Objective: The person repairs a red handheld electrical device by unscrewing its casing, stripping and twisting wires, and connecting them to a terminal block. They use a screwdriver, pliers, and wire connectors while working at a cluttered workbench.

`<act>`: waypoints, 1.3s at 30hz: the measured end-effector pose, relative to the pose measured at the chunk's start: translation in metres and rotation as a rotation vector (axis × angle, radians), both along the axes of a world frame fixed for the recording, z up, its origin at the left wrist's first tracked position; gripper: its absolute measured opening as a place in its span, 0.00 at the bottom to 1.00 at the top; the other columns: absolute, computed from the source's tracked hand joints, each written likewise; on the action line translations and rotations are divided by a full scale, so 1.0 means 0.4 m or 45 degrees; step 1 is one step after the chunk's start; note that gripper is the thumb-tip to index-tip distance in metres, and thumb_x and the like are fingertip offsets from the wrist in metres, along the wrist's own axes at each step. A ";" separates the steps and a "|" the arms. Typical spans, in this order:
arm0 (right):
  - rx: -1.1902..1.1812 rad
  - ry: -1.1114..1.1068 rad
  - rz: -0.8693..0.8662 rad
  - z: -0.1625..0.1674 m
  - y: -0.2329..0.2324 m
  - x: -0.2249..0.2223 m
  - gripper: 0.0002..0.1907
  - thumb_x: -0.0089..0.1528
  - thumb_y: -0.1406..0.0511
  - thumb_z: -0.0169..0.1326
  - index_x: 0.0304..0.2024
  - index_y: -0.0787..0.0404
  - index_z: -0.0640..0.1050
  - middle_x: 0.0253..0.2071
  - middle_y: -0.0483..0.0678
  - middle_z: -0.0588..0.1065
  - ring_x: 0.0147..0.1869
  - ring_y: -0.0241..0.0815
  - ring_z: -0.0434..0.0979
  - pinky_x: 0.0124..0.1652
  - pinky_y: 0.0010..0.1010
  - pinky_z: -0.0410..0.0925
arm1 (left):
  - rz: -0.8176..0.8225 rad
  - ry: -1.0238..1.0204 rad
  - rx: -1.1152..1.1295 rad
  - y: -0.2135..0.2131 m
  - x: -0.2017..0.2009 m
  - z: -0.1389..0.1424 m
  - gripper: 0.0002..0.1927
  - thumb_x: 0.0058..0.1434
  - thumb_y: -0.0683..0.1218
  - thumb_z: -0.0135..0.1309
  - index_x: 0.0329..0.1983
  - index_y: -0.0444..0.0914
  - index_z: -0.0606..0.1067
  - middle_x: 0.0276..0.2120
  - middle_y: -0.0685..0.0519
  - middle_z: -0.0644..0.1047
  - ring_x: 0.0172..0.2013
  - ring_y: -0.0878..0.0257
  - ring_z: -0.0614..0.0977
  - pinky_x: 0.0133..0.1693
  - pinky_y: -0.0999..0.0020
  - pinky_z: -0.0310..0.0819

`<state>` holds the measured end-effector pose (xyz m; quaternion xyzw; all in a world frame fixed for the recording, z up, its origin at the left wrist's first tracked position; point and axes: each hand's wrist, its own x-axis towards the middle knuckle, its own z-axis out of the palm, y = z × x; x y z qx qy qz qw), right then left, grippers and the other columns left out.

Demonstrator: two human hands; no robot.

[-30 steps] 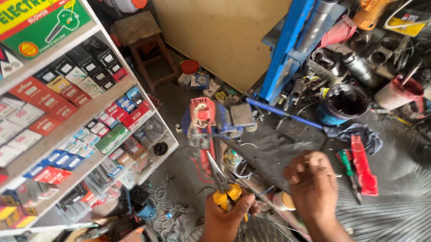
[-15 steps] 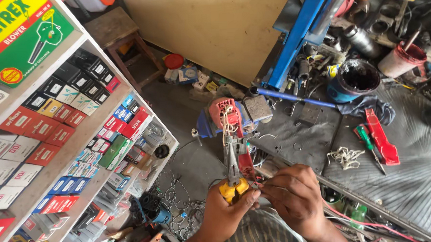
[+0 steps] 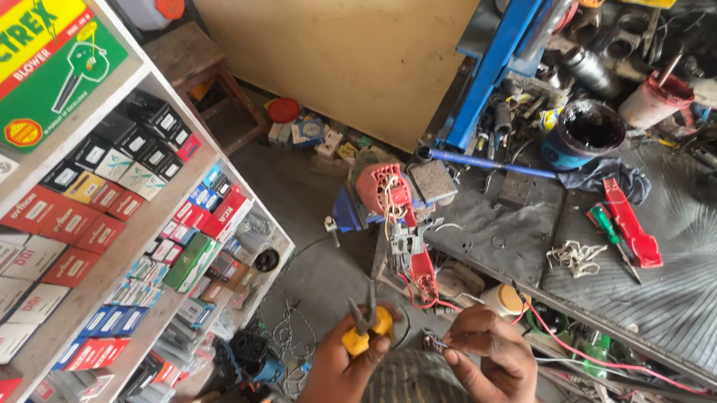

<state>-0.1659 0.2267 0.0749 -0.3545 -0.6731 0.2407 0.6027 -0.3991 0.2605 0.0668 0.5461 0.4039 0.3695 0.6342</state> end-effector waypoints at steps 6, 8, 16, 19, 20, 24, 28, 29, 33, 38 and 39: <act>0.040 0.038 0.044 -0.013 -0.003 -0.026 0.08 0.58 0.75 0.62 0.39 0.66 0.79 0.41 0.51 0.77 0.44 0.44 0.79 0.45 0.34 0.71 | 0.206 0.408 0.767 0.001 0.009 0.056 0.36 0.54 0.37 0.59 0.68 0.35 0.65 0.60 0.41 0.72 0.59 0.45 0.76 0.57 0.56 0.71; -0.007 0.040 0.053 -0.018 -0.005 -0.033 0.09 0.57 0.76 0.62 0.40 0.66 0.79 0.41 0.51 0.78 0.44 0.44 0.79 0.44 0.34 0.72 | 0.195 0.522 0.893 0.001 0.008 0.082 0.40 0.49 0.34 0.58 0.69 0.34 0.63 0.61 0.40 0.70 0.61 0.42 0.73 0.57 0.53 0.69; -0.023 -0.017 0.069 -0.050 -0.007 -0.033 0.11 0.56 0.76 0.64 0.41 0.67 0.80 0.42 0.52 0.78 0.45 0.46 0.80 0.45 0.35 0.72 | 0.226 0.628 1.111 0.004 0.005 0.103 0.36 0.51 0.35 0.61 0.66 0.35 0.66 0.60 0.45 0.72 0.57 0.45 0.75 0.56 0.54 0.72; 0.006 -0.040 0.162 -0.055 -0.012 -0.025 0.11 0.57 0.73 0.62 0.42 0.66 0.79 0.44 0.53 0.79 0.47 0.48 0.79 0.48 0.39 0.71 | 0.312 0.631 1.073 0.000 0.008 0.096 0.36 0.49 0.33 0.59 0.64 0.35 0.66 0.60 0.45 0.72 0.57 0.45 0.75 0.56 0.54 0.72; -0.006 -0.066 0.157 -0.055 -0.014 -0.024 0.10 0.58 0.72 0.63 0.42 0.66 0.79 0.44 0.52 0.79 0.47 0.47 0.79 0.48 0.39 0.71 | 0.306 0.624 1.054 0.000 0.008 0.095 0.37 0.48 0.33 0.59 0.65 0.34 0.66 0.60 0.44 0.72 0.57 0.44 0.75 0.55 0.54 0.72; -0.016 -0.121 0.163 -0.052 -0.015 -0.017 0.09 0.60 0.71 0.62 0.42 0.65 0.80 0.45 0.52 0.80 0.47 0.47 0.80 0.47 0.37 0.72 | 0.284 0.621 1.070 0.001 0.005 0.098 0.39 0.46 0.32 0.58 0.65 0.34 0.66 0.60 0.42 0.71 0.57 0.42 0.74 0.56 0.53 0.71; -0.069 -0.140 0.188 -0.040 -0.011 -0.013 0.14 0.54 0.71 0.59 0.43 0.68 0.81 0.41 0.53 0.77 0.43 0.46 0.79 0.43 0.35 0.71 | 0.262 0.631 1.104 -0.007 0.009 0.105 0.37 0.46 0.33 0.59 0.64 0.34 0.67 0.59 0.43 0.72 0.56 0.44 0.75 0.55 0.53 0.71; -0.076 -0.152 0.174 -0.034 -0.013 -0.015 0.13 0.55 0.71 0.61 0.43 0.67 0.81 0.41 0.52 0.77 0.43 0.46 0.79 0.43 0.35 0.71 | 0.268 0.639 1.106 -0.010 0.011 0.106 0.36 0.47 0.33 0.59 0.62 0.35 0.68 0.57 0.44 0.73 0.54 0.44 0.75 0.54 0.53 0.71; -0.083 -0.161 0.163 -0.006 -0.013 -0.024 0.10 0.58 0.71 0.64 0.42 0.64 0.81 0.41 0.51 0.77 0.43 0.45 0.80 0.43 0.33 0.72 | 0.316 0.682 1.129 -0.015 0.021 0.110 0.28 0.47 0.36 0.63 0.54 0.36 0.72 0.50 0.47 0.75 0.48 0.47 0.76 0.49 0.54 0.71; -0.198 -0.290 0.101 0.045 -0.015 -0.021 0.10 0.57 0.69 0.65 0.40 0.65 0.81 0.39 0.51 0.78 0.41 0.44 0.80 0.41 0.33 0.72 | 0.313 0.758 1.152 -0.013 0.029 0.108 0.22 0.49 0.38 0.61 0.49 0.36 0.72 0.47 0.47 0.76 0.44 0.48 0.77 0.46 0.54 0.72; -0.134 -0.355 0.076 0.052 -0.017 -0.021 0.13 0.56 0.68 0.65 0.41 0.66 0.80 0.40 0.51 0.78 0.42 0.45 0.80 0.43 0.35 0.71 | 0.304 0.766 1.170 -0.012 0.030 0.106 0.22 0.50 0.38 0.61 0.49 0.35 0.72 0.47 0.47 0.76 0.44 0.48 0.77 0.46 0.54 0.72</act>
